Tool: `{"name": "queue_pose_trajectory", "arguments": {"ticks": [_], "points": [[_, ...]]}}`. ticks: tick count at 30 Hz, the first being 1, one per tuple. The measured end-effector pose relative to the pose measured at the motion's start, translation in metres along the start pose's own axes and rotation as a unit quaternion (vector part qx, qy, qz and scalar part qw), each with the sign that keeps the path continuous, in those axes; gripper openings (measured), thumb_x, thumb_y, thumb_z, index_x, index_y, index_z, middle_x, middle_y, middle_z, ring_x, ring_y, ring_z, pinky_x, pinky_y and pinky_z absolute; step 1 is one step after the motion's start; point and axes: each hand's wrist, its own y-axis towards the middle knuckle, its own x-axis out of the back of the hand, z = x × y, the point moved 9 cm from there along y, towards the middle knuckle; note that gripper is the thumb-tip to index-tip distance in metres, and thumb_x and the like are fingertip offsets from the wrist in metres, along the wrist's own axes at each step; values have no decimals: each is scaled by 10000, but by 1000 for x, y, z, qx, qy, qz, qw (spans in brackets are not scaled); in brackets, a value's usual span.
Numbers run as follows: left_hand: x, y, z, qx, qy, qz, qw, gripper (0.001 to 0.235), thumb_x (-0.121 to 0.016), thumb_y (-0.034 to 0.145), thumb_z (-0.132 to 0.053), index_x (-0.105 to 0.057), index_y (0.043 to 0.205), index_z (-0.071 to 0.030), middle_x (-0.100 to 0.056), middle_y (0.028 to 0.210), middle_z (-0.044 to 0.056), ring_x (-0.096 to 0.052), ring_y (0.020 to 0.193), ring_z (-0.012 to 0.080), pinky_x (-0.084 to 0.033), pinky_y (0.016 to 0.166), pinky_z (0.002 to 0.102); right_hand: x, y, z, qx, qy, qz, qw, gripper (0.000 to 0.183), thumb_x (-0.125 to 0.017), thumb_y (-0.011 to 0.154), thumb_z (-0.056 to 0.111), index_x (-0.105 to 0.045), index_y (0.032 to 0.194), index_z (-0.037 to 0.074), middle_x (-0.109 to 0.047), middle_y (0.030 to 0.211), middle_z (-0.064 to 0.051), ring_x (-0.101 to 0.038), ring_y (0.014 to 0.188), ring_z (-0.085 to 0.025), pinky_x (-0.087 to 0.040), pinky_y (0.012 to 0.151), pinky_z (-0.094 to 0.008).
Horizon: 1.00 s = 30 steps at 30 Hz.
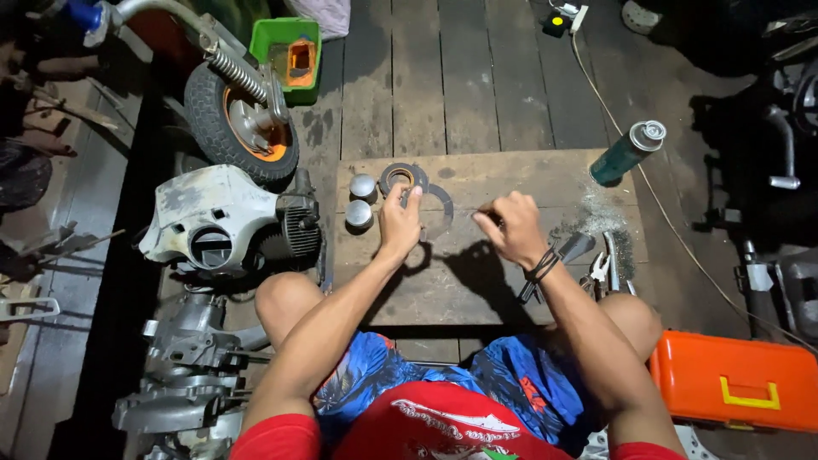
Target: Filing the edges of circular metal plates to smooth them using a hand file on a workshop floor.
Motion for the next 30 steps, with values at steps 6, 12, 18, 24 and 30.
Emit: {"name": "queue_pose_trajectory", "arguments": {"ticks": [6, 12, 18, 24, 30], "points": [[0, -12, -22, -12, 28, -4, 1000, 187, -638, 1001, -290, -691, 1024, -112, -726, 926, 207, -712, 876, 458, -534, 772, 544, 5, 5, 19, 15, -27, 25, 999, 207, -646, 1005, 385, -720, 979, 194, -628, 708, -3, -583, 714, -240, -456, 753, -401], [-2, -9, -8, -3, 32, -11, 999, 177, -639, 1000, -289, -690, 1026, -121, -721, 929, 214, -701, 910, 472, -528, 771, 550, -21, -13, -2, 8, 28, 10, 1000, 219, -661, 1007, 391, -704, 963, 180, -592, 733, 9, -549, 718, -230, -444, 740, -367], [2, -8, -12, -9, 5, -10, 1000, 159, -647, 995, -258, -689, 1008, -105, -718, 901, 226, -718, 869, 458, -538, 769, 533, 13, 8, 0, -23, -95, 33, 995, 188, -661, 1014, 376, -705, 1008, 193, -606, 738, 13, -571, 738, -235, -440, 775, -401], [-2, -10, -11, 2, 8, 3, 1000, 136, -647, 990, -287, -695, 968, -162, -681, 668, 92, -738, 647, 282, -578, 719, 435, 3, 6, 50, 22, -6, 68, 997, 217, -653, 997, 395, -700, 990, 183, -622, 728, -14, -591, 734, -256, -462, 759, -418], [10, -8, -22, 6, 3, -17, 1000, 187, -628, 1010, -288, -691, 1046, -115, -730, 890, 204, -739, 808, 414, -564, 760, 517, -1, -7, -20, 5, -60, -15, 998, 214, -664, 1024, 395, -695, 990, 187, -588, 748, -5, -561, 752, -267, -434, 757, -421]]}}
